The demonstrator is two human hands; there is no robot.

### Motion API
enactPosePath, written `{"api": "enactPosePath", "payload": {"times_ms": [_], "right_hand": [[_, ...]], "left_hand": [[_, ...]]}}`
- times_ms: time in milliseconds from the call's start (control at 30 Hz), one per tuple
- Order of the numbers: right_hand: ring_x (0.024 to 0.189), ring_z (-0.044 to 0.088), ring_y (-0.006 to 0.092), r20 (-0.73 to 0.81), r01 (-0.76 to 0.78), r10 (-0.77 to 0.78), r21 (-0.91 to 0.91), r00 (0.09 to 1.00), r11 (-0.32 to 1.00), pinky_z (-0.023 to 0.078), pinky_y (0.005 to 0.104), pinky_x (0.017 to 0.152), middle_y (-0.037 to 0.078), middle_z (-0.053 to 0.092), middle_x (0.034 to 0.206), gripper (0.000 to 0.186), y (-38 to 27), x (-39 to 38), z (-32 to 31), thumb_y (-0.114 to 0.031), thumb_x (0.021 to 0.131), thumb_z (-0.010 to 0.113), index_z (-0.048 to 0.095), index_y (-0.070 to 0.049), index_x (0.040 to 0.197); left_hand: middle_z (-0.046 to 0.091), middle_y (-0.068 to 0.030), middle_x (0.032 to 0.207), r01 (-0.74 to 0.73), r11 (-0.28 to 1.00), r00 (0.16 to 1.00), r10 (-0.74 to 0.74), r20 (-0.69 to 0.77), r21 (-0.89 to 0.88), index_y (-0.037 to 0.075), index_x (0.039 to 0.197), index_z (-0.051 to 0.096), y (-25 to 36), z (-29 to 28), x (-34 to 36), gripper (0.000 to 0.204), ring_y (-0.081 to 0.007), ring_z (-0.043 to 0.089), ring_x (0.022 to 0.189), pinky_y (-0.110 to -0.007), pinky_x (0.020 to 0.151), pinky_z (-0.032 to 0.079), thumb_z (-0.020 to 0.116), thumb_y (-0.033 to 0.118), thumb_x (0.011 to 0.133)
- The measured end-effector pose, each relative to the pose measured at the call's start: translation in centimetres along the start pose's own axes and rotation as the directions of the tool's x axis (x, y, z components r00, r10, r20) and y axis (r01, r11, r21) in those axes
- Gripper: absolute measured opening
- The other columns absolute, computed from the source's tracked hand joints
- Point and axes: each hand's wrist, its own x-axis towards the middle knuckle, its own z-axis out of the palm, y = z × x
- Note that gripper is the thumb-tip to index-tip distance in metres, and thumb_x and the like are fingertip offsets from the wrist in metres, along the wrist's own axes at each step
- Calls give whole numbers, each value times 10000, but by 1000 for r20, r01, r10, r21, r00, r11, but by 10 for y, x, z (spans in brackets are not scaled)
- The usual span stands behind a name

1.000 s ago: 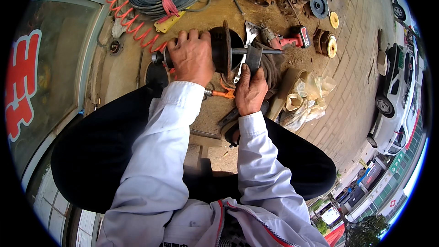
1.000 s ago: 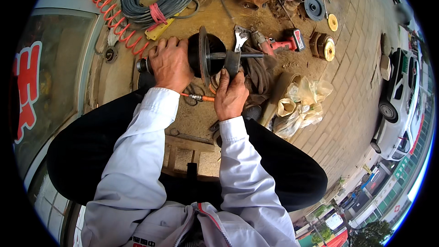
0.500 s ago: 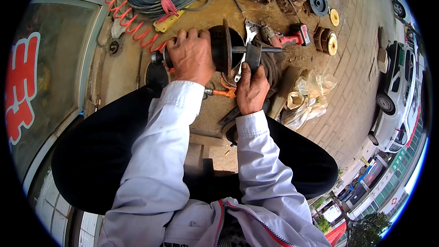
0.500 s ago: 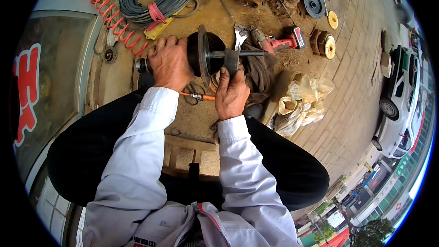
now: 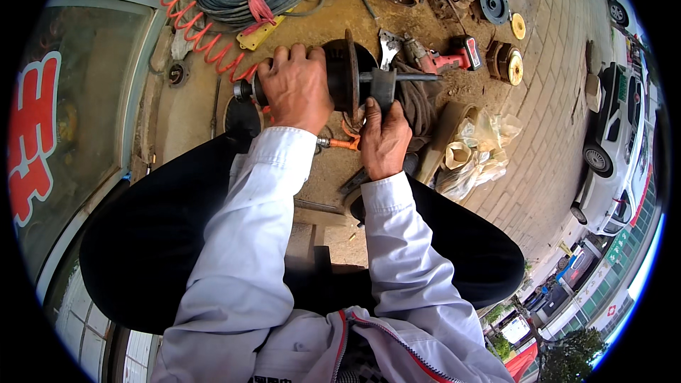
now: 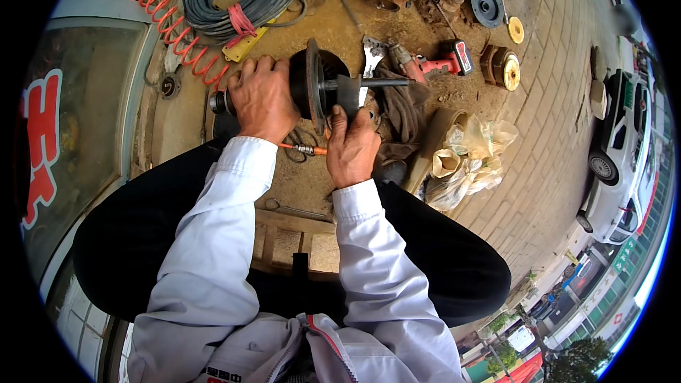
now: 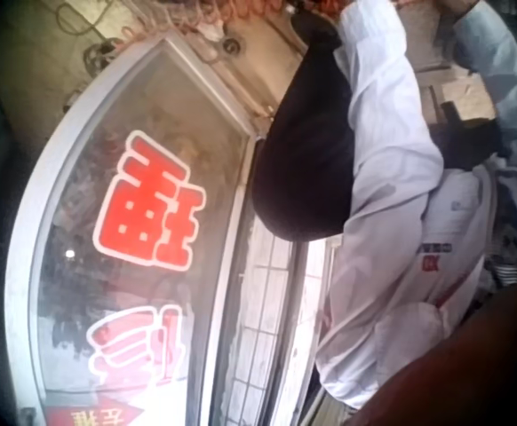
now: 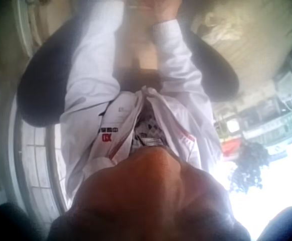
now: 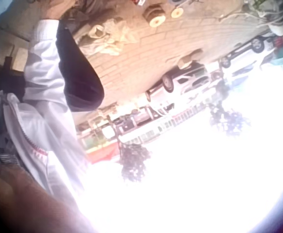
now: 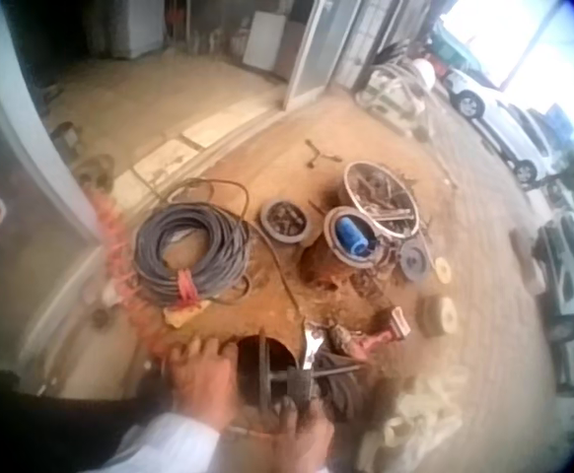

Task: The person is sitting on the ground and using a wrench to tighten a bolt on a mechanical part. They repeatedly adjust the wrench and the part, ensuring the bolt is securely fastened.

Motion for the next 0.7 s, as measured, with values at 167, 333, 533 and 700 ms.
{"api": "enactPosePath", "payload": {"times_ms": [167,333,533,700], "right_hand": [[730,713,435,29,17,-14,-106,999,994,512,428,608,296,676,794,291,6,-4,8,-218,1035,639,572,52,948],[706,692,480,-9,-7,7,-18,1000,1000,499,461,579,299,643,722,326,-1,2,-4,-231,1026,649,537,38,880],[673,706,425,15,-52,53,-46,999,998,507,466,585,272,653,707,307,-3,0,-3,-225,1033,639,556,42,908],[655,702,382,20,95,-94,-99,995,990,504,441,587,265,661,724,285,13,-4,7,-209,1031,641,568,51,939]], "left_hand": [[632,-64,1090,12,1000,1000,-12,-8,-5,124,1123,710,0,3,0,571,-305,576,1127,-460,929,431,848,104,569],[614,-61,1098,-4,1000,993,2,-120,-15,123,1122,704,0,16,-7,558,-297,558,1143,-453,966,401,833,80,581],[600,-61,1095,-14,1000,982,9,-190,-23,123,1127,698,-1,19,-12,553,-295,548,1149,-456,982,387,823,70,591],[601,-57,1094,-8,1000,984,8,-180,-3,123,1128,696,2,19,-11,546,-292,548,1148,-458,985,383,818,76,598]]}}
